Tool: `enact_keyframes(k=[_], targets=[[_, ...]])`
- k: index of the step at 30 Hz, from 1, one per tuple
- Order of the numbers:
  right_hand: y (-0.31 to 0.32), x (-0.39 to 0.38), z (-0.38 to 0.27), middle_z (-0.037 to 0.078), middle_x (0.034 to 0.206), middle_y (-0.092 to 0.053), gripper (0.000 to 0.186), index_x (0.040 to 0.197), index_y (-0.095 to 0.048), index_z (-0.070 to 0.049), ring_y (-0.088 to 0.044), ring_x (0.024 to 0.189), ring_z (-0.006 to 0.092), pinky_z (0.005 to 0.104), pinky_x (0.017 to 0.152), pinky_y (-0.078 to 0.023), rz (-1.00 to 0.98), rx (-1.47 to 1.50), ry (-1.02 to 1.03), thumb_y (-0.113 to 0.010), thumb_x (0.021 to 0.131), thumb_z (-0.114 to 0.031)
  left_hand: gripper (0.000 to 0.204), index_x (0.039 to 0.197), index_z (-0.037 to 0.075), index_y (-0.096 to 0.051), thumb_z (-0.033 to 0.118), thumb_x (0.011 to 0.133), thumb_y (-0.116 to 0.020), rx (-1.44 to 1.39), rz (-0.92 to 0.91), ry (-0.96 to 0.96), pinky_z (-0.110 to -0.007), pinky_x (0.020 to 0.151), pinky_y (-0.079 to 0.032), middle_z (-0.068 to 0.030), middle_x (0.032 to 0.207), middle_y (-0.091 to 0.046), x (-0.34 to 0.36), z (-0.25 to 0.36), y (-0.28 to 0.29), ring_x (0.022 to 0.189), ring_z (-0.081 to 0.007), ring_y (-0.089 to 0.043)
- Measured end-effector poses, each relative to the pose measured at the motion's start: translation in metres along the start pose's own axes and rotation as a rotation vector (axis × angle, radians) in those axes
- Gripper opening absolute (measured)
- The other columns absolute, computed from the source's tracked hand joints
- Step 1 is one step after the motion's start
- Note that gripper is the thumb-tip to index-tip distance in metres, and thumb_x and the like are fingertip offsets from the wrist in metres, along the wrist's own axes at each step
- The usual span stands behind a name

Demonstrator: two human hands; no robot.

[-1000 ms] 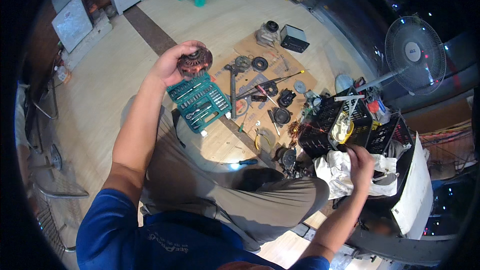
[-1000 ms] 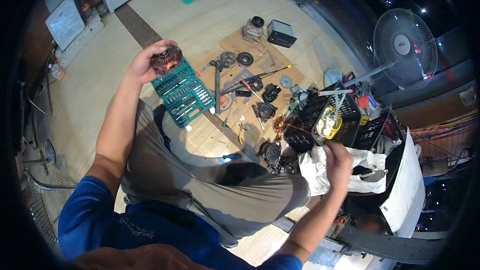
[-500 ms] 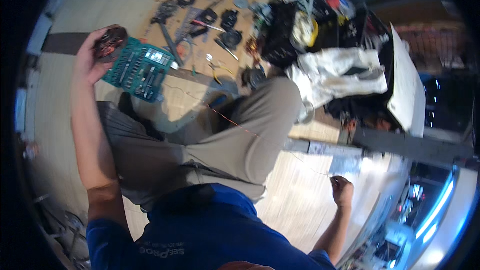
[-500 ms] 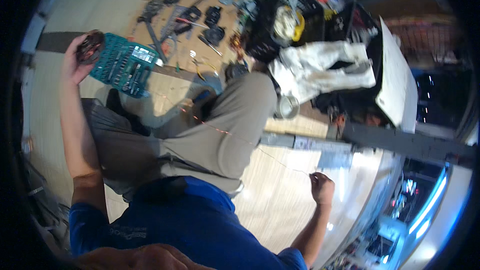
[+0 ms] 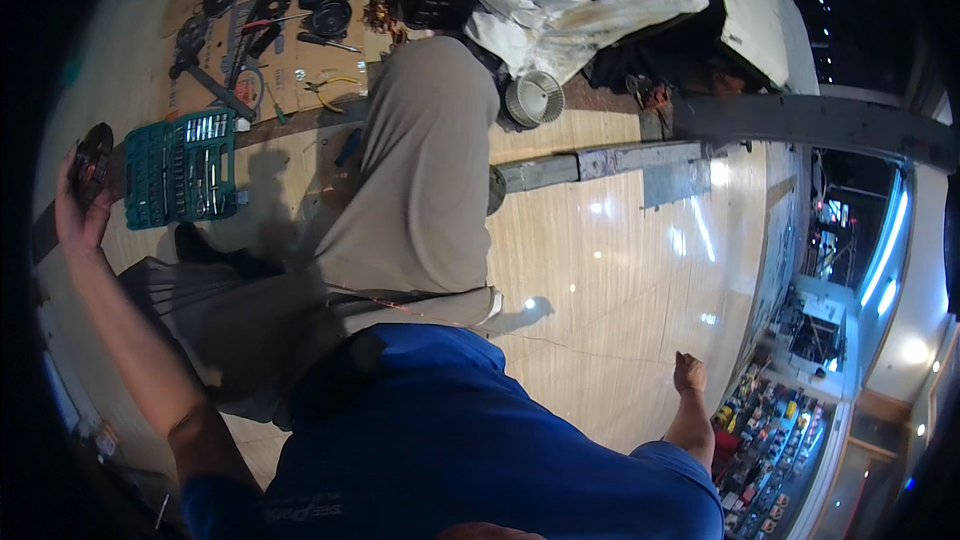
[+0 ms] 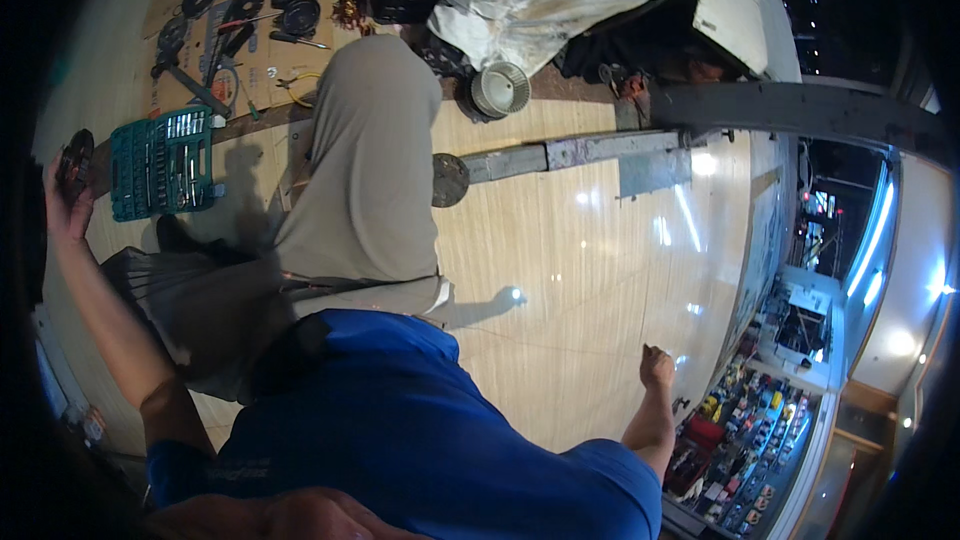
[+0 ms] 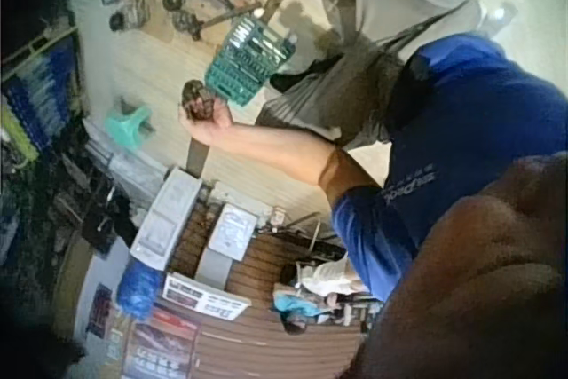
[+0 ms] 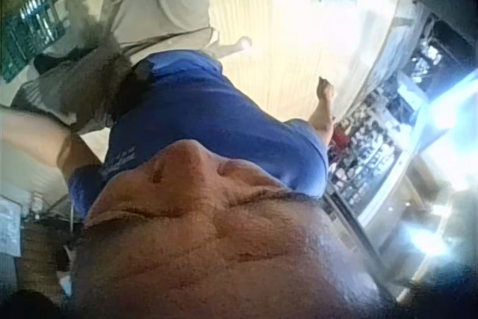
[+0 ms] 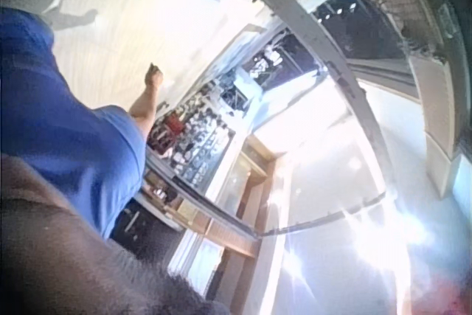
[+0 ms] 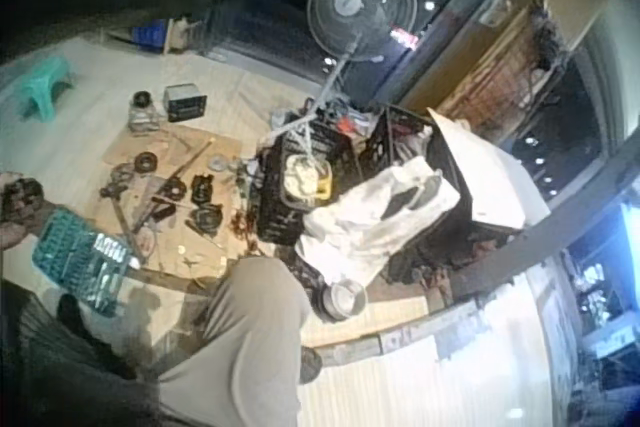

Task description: The person manipulates wires, a circuit board, and a copper coil component while sitting on the floor, using pliers to twist or cut wires.

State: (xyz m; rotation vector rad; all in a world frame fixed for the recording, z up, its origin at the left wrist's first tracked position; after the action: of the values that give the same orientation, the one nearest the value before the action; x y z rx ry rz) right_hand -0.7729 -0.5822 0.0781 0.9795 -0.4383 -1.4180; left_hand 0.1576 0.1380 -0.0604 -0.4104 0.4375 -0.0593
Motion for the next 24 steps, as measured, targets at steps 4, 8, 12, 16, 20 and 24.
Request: enact_keyframes(k=[4,8,12,16,20,24], targets=[[-0.021,-0.014,0.068,0.021,0.102,-0.065,0.051,0.095,-0.069,-0.006,-0.060,0.100,0.0385,0.0494,0.090,-0.043,-0.096,-0.123,-0.104,-0.039,0.094,-0.047,0.035,0.117,0.005,-0.057,0.029,0.091,-0.059,0.012,-0.015,0.006,-0.022,0.054,-0.051,-0.0111,0.106,-0.063,0.003,-0.006,0.001,0.081,-0.0193,-0.064],[-0.097,-0.021,0.119,0.022,0.124,-0.056,0.063,0.121,-0.058,-0.006,-0.050,0.119,0.0386,0.0514,0.103,-0.033,-0.317,-0.023,-0.321,-0.044,0.089,-0.058,0.035,0.118,0.005,-0.057,0.028,0.092,-0.057,0.049,-0.086,0.101,-0.028,0.072,-0.053,-0.0109,0.110,-0.063,-0.019,-0.010,-0.028,0.093,-0.0199,-0.062],[-0.207,-0.006,0.045,0.021,0.154,-0.012,0.120,0.149,-0.013,-0.012,-0.009,0.141,0.0406,0.0571,0.112,-0.018,-0.969,-0.415,0.085,-0.071,0.061,-0.068,0.028,0.110,0.006,-0.061,0.026,0.091,-0.058,-0.010,-0.165,0.060,-0.030,0.077,-0.051,-0.0090,0.102,-0.065,-0.051,-0.022,-0.071,0.091,-0.0162,-0.061],[-0.138,0.055,-0.154,0.016,0.131,-0.054,0.074,0.130,-0.052,-0.007,-0.047,0.126,0.0292,0.0387,0.107,-0.036,-0.903,-0.198,0.480,-0.079,0.065,-0.033,0.030,0.110,0.002,-0.059,0.023,0.089,-0.058,-0.068,-0.328,0.061,-0.034,0.079,-0.053,-0.0116,0.100,-0.066,-0.065,-0.032,-0.123,0.090,-0.0209,-0.065],[0.179,0.060,-0.388,0.023,0.103,-0.065,0.030,0.111,-0.059,0.004,-0.063,0.095,0.0365,0.0386,0.082,-0.050,0.387,0.718,0.808,-0.050,0.083,0.003,0.033,0.114,0.001,-0.054,0.023,0.089,-0.054,0.076,-0.311,-0.006,-0.028,0.057,-0.054,-0.0126,0.096,-0.067,-0.077,-0.025,-0.152,0.078,-0.0188,-0.067],[0.353,-0.108,-0.572,0.009,0.101,-0.065,0.023,0.111,-0.061,0.003,-0.061,0.088,0.0140,0.0256,0.078,-0.049,0.325,1.219,1.390,-0.060,0.089,-0.004,0.035,0.118,0.000,-0.049,0.018,0.088,-0.054,0.037,-0.326,-0.079,-0.026,0.056,-0.054,-0.0115,0.095,-0.064,-0.098,-0.023,-0.175,0.075,-0.0173,-0.067]])
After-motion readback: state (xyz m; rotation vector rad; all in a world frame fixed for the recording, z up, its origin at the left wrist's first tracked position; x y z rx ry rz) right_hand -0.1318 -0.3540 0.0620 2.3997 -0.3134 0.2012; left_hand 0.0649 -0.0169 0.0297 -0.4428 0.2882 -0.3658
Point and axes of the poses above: each hand's wrist, its own x-axis towards the middle knuckle, its own y-axis out of the back of the hand, z = x × y, the point moved 8 cm from there along x, towards the middle knuckle
